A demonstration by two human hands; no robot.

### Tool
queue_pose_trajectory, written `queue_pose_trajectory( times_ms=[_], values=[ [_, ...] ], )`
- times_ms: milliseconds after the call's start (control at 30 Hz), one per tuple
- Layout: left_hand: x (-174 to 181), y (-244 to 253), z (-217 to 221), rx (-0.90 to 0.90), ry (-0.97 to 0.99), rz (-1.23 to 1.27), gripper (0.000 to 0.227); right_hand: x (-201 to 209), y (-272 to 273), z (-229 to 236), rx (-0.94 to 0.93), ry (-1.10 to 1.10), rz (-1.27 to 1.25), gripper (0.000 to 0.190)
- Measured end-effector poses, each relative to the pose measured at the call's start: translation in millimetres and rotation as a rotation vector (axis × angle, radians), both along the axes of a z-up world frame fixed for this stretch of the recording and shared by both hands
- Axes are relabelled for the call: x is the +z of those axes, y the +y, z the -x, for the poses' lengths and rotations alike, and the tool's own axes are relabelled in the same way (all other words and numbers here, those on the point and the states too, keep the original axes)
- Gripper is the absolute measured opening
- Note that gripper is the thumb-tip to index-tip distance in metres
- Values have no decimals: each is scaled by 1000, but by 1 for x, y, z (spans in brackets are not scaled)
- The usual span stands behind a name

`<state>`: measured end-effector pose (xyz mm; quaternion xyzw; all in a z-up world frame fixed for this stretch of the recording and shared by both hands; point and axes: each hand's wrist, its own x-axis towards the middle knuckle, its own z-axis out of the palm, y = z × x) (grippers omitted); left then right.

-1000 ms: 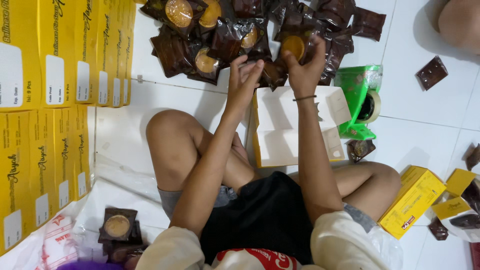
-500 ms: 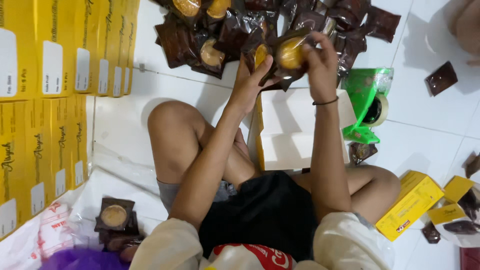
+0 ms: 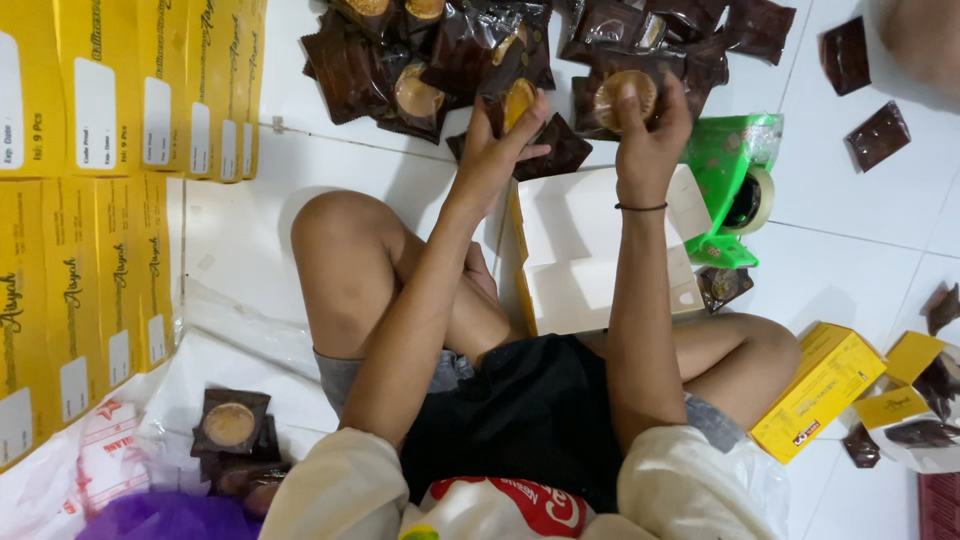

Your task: The person sits on the floor and packs individually wrapped snacks into yellow cardboard boxes. They open the boxes, place several snack packets inside, close the flaps, and use a tape dispenser to seal the boxes before stacking them.

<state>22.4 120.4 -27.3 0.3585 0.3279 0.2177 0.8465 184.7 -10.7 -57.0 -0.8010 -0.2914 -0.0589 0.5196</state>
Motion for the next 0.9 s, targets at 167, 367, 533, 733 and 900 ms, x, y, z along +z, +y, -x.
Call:
queue_pose_trajectory(
  times_ms=[167,367,533,733,900],
  values=[
    [-1,-2,1,91,-148,12,29,18,15,29,319,579,-110,31],
    [7,15,19,96,-540,21,34,-15,56,73,651,-193,965,94],
    [10,20,22,132,-463,107,51,-19,62,59,685,-317,695,75],
    [35,27,27,341,26,182,84,-1,48,42,664,-160,575,30],
    [8,28,33,372,161,42,73,9,2,30,589,225,462,19]
  ],
)
